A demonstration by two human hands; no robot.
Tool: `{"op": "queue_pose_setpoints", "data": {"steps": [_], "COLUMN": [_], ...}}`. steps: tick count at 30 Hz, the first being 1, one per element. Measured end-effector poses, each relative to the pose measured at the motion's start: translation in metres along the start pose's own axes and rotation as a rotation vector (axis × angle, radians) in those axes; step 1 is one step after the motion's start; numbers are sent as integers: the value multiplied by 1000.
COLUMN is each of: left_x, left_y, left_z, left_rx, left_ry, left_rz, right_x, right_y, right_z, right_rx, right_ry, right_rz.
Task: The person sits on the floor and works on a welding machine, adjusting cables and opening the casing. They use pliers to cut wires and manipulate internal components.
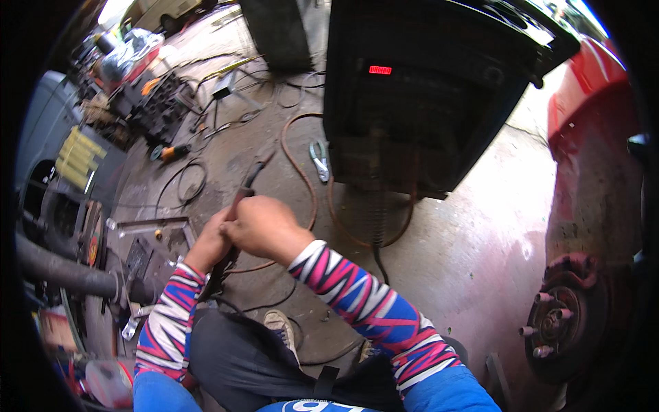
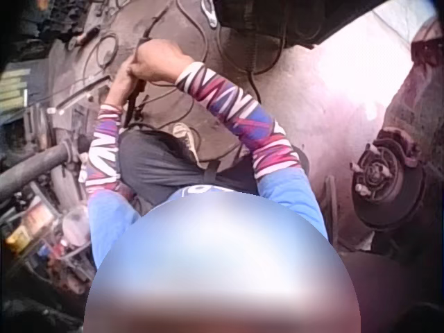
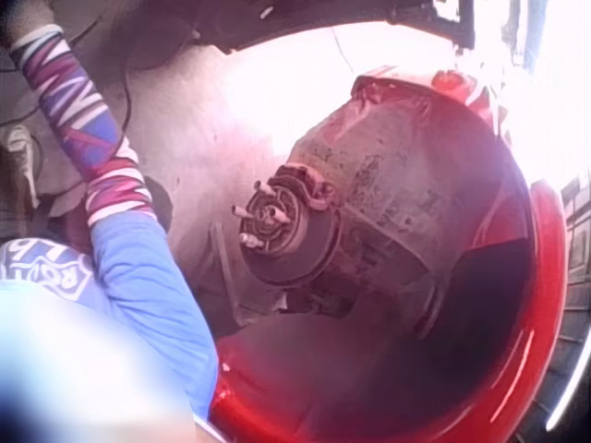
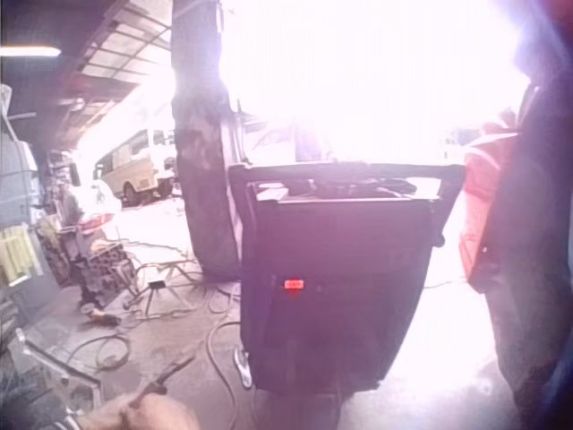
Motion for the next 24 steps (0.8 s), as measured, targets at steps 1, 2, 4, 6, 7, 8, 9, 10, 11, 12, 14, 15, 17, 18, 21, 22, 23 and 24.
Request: {"op": "queue_pose_setpoints", "data": {"steps": [1,2,4,6,7,8,9,10,11,12,14,15,17,18,21,22,23,24], "left_x": [2,3,2,1,-2,-4,-8,-12,-17,-25,-44,-52,-78,-91,-116,-119,-123,-120], "left_y": [0,1,1,-2,-4,-6,-8,-11,-15,-19,-27,-30,-39,-42,-51,-53,-56,-58], "left_z": [-1,-3,-5,-6,-6,-7,-7,-9,-10,-11,-10,-13,-13,-12,0,4,9,10], "left_rx": [19,41,13,-21,-29,-34,-24,-11,6,1,-11,34,68,73,112,131,110,129], "left_ry": [15,44,28,29,-6,-25,-52,-70,-89,-111,-150,-8,-47,-53,-91,-88,-212,-193], "left_rz": [36,89,62,66,87,88,149,188,228,235,254,224,220,244,321,362,443,431], "right_x": [2,3,7,10,12,13,15,17,18,19,15,11,1,-4,-24,-27,-32,-38], "right_y": [1,2,6,7,9,10,12,12,15,17,27,33,43,43,38,35,31,27], "right_z": [-1,-3,-8,-15,-18,-22,-27,-31,-36,-42,-55,-64,-77,-80,-81,-85,-87,-88], "right_rx": [-9,-10,-23,-42,-53,-66,-71,-54,-55,-32,-47,-78,-149,-162,-249,-349,-433,-519], "right_ry": [17,18,45,52,45,33,23,-1,-1,-40,-92,-128,-137,-176,-262,-209,-202,-160], "right_rz": [-37,-91,-96,-107,-103,-101,-99,-128,-119,-125,-95,-50,15,146,496,535,568,586]}}
Point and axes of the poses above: each hand's wrist, its own z-axis towards the middle knuckle, its own y-axis out of the back of the hand, x = y × z, the point moved 3 cm from there along z, towards the middle knuckle, and after that the axes turned 5 degrees about -y, right-handed, at the moved point
